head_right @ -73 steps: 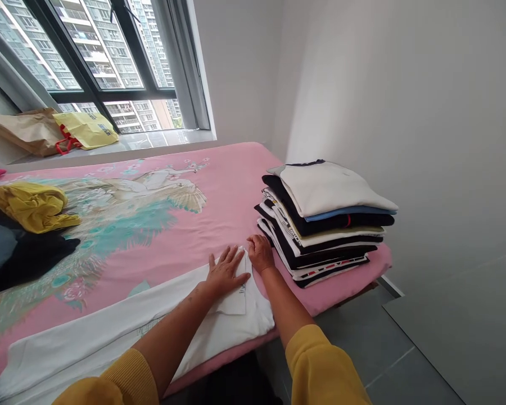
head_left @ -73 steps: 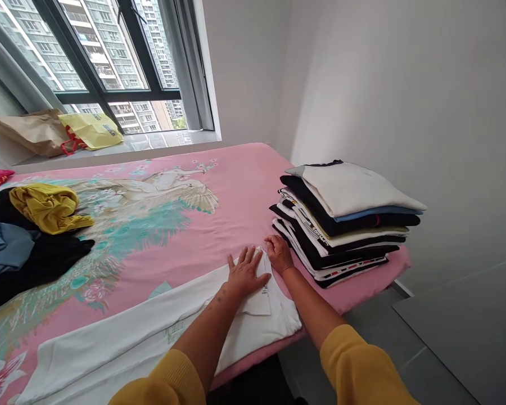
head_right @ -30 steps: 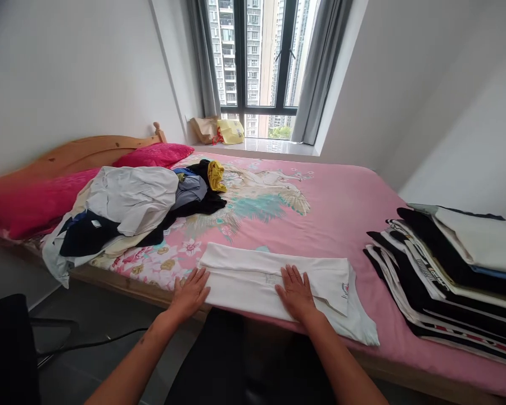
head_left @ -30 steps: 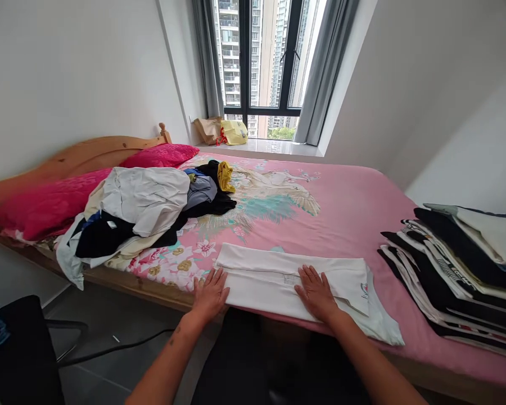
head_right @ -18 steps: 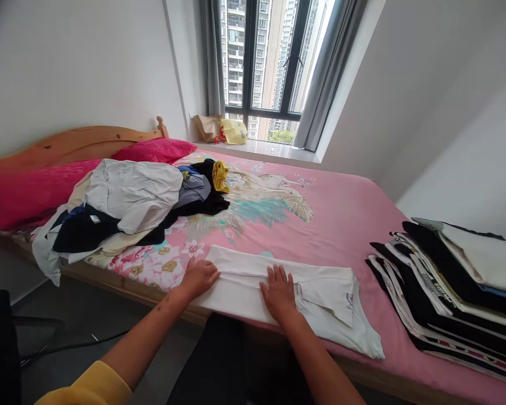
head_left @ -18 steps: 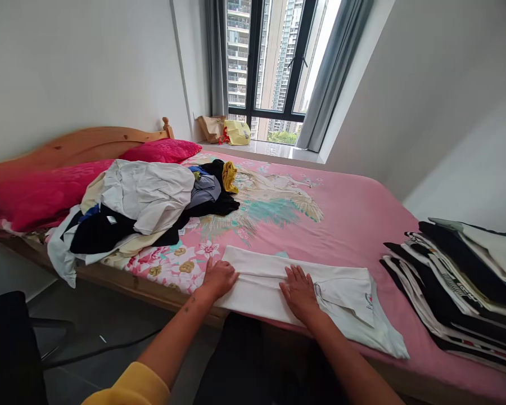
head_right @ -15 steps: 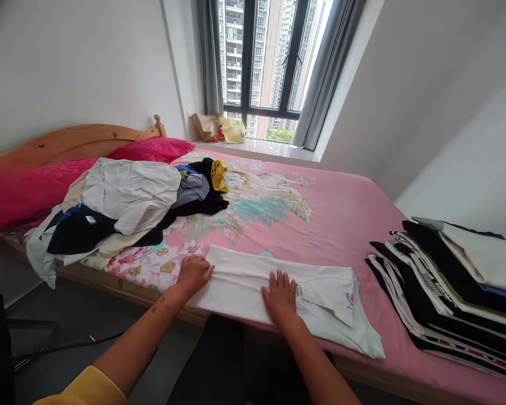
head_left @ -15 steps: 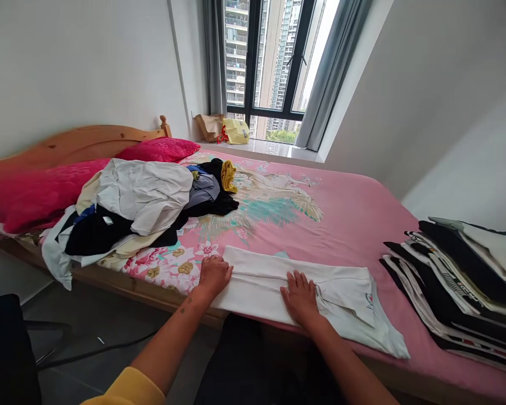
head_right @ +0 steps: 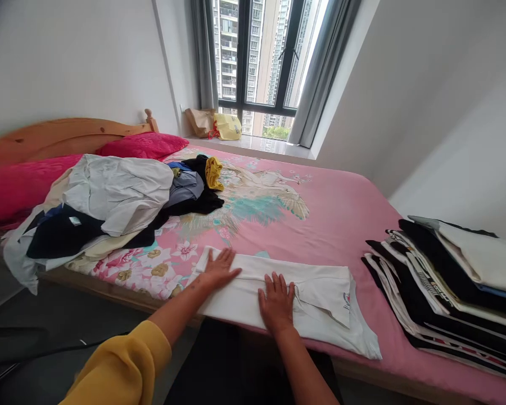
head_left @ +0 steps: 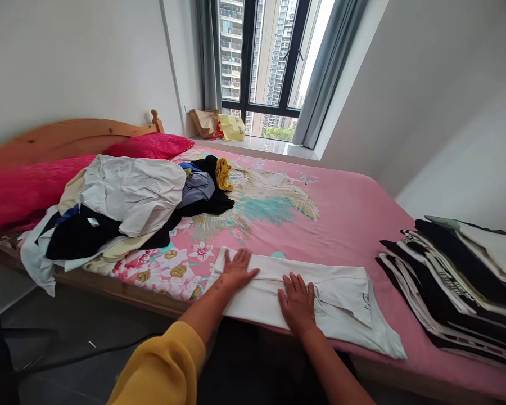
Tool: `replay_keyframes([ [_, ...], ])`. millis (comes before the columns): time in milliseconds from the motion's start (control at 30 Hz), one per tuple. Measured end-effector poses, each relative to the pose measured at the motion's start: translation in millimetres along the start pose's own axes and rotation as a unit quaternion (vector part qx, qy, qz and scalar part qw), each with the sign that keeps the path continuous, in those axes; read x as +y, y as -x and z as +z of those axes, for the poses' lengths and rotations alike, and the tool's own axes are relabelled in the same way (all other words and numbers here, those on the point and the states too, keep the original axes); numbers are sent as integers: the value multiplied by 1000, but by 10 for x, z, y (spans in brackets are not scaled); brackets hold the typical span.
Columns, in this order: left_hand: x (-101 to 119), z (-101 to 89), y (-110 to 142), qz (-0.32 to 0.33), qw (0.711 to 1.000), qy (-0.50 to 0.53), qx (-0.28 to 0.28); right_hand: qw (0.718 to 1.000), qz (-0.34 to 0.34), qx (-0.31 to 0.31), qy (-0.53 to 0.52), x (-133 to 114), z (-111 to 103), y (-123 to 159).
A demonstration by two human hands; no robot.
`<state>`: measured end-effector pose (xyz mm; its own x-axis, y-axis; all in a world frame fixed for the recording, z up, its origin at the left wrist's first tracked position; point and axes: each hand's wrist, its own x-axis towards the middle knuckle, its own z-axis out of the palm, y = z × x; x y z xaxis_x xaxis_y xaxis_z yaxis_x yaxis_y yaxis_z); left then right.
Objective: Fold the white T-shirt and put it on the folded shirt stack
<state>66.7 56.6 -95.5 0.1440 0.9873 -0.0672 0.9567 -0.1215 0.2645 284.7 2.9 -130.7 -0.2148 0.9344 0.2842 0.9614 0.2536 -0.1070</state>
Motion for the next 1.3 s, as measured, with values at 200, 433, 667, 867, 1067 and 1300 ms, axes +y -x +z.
replay_keyframes([
  [200,-1083,-310,335,-104,994,7,16,1000,0,13,0,-1,29,20],
  [433,-1426,-246,958,-26,999,23,6,998,-36,19,-40,-227,-76,-41],
  [667,-1399,-186,1087,-10,1000,-16,-18,965,-162,6,-206,-1185,-28,-400],
  [867,-1170,-110,1090,-81,993,-64,57,952,-131,-19,-276,-1532,335,-509],
  [1067,-929,29,944,-125,985,-79,87,934,-83,9,-347,-1474,369,-523],
  [1300,-583,305,410,-50,987,117,100,877,-11,13,-480,-1475,307,-668],
])
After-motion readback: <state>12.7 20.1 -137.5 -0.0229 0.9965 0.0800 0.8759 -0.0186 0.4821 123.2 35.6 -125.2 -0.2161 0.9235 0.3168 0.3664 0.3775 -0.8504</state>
